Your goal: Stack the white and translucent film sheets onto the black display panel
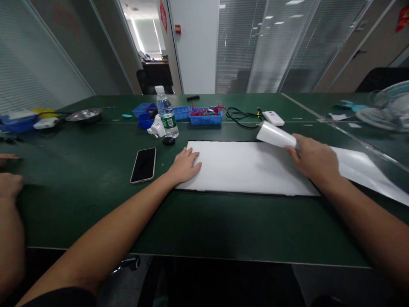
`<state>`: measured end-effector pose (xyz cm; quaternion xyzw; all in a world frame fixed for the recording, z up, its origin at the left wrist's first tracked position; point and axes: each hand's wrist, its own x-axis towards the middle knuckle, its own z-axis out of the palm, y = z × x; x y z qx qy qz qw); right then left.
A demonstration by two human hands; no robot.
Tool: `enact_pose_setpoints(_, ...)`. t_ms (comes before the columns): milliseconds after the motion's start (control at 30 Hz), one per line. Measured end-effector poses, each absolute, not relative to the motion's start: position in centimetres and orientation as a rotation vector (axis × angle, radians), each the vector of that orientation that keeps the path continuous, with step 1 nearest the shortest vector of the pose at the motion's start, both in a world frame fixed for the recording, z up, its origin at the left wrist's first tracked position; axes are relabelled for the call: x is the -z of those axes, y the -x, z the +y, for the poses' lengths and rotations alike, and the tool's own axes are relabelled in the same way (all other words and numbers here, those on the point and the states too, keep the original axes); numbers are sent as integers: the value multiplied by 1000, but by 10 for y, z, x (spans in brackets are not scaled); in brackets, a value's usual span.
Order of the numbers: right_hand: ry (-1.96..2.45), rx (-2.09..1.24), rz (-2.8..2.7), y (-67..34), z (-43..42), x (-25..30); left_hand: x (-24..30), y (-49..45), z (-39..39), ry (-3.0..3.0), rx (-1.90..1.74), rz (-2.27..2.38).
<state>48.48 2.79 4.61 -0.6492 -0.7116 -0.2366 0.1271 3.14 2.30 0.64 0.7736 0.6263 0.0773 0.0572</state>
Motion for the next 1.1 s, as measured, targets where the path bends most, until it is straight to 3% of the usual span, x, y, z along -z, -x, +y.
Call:
enact_pose_setpoints(267,1547,346,-2594,-427,10,-28,-5,-29,24,-2359,-242,1879)
enact_pose_setpoints(500,1330,19,-2585,-438,17,-26,-3,-27,26,-2363,-269,1856)
enact_pose_setpoints(833,2083,41,-2078,-532,66,-18,1,-24,29,-2378,-265,1860)
enact_pose_setpoints(1100,1924,28,-2205,-514,62,-18,0,-24,30,-2377,-264,1864)
